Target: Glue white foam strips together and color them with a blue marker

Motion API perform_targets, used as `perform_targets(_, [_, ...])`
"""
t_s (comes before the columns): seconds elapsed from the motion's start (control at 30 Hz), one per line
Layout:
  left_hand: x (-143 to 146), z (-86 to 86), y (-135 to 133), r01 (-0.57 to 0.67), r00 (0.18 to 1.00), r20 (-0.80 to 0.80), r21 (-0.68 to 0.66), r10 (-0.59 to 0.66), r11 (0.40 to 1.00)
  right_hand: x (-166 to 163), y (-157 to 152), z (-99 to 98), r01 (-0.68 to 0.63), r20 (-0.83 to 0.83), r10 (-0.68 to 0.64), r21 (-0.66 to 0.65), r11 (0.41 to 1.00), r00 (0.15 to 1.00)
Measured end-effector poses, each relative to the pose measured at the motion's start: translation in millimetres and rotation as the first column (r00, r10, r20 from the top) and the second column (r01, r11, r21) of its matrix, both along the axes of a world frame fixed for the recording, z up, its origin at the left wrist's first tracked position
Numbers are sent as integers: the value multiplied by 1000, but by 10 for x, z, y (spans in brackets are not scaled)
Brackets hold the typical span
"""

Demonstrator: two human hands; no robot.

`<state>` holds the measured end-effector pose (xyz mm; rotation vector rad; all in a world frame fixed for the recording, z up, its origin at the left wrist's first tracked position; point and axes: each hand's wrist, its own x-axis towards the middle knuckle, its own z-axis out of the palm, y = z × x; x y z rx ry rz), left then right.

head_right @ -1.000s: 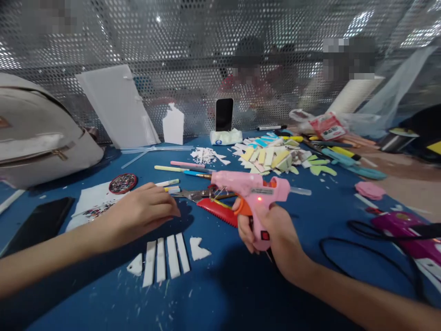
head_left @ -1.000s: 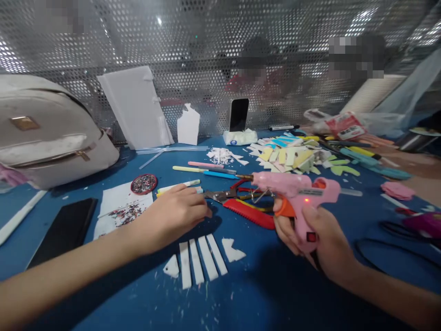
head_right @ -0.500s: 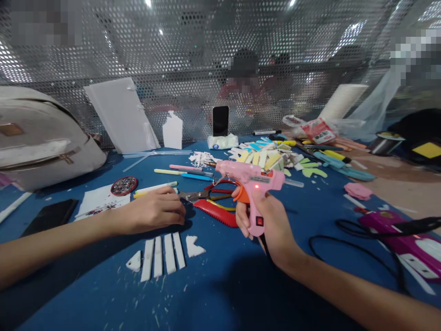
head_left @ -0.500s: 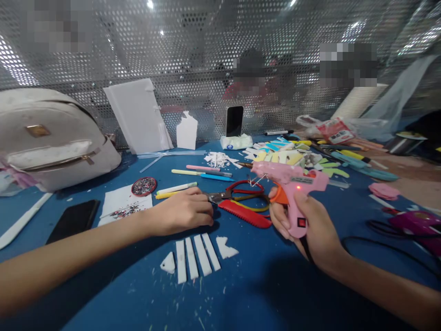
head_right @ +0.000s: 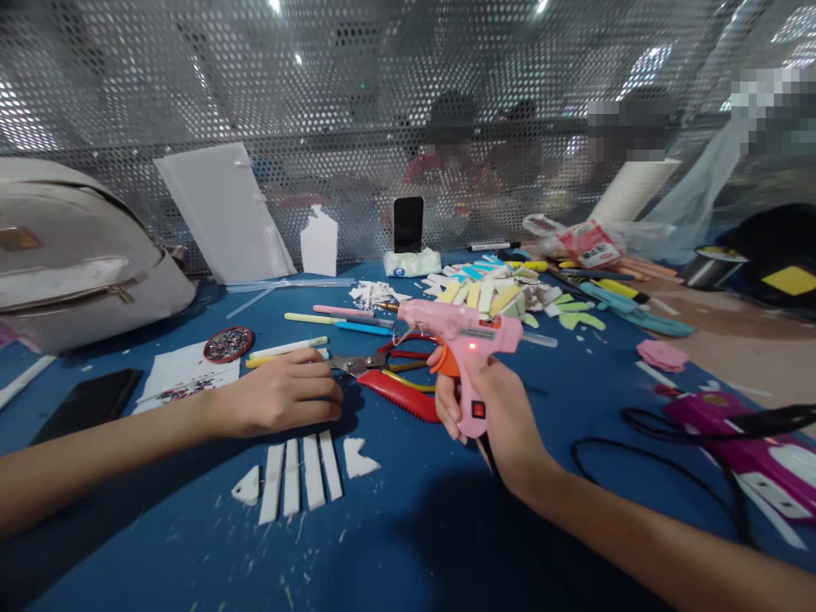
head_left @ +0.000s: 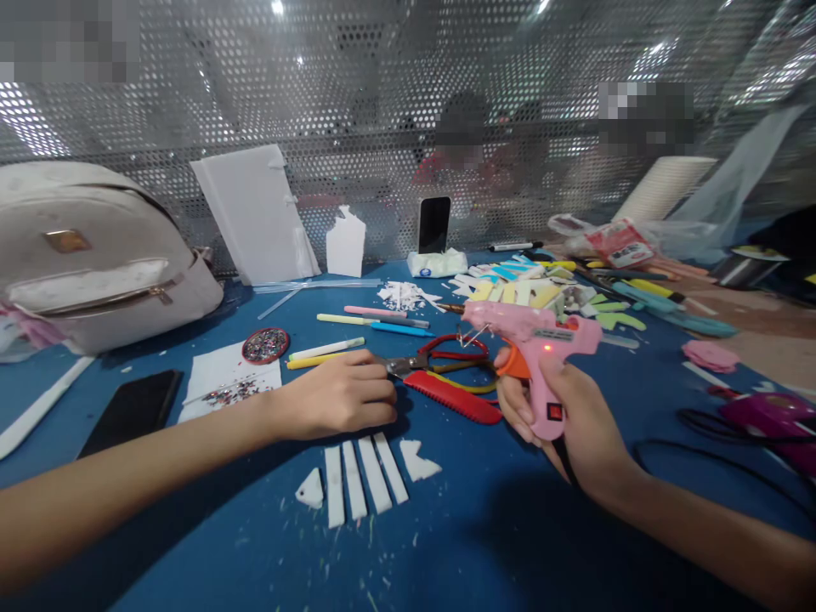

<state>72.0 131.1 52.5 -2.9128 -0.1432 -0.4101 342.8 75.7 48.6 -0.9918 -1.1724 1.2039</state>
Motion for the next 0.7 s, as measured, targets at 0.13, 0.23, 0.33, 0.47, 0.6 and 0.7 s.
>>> perform_targets(0.13, [14, 28, -19, 10, 1000, 13, 9, -10, 1000, 14, 5, -13, 4, 5, -4, 11, 1000, 1000])
perform_targets(0.23, [29, 45, -39, 19, 1000, 20, 19, -19, 1000, 11, 9, 5, -14, 26, 14, 10, 1000, 1000])
perform_targets(0.33, [45, 48, -51, 30, 999, 21, 30, -31, 999, 7, 10, 27, -24, 47, 23, 12, 1000, 999])
perform_targets(0.47, [75, 52, -61, 49, 999, 22, 41, -50, 998, 20, 10, 17, -36, 50, 36, 12, 999, 998])
perform_targets(0.6, [117, 74, -90, 61, 997, 34, 49, -62, 997, 30, 12, -17, -28, 16, 28, 18, 999, 999])
perform_targets(0.7, [147, 83, -108, 69, 997, 42, 53, -72, 996, 24, 7, -24, -7, -16, 7, 8, 1000, 1000])
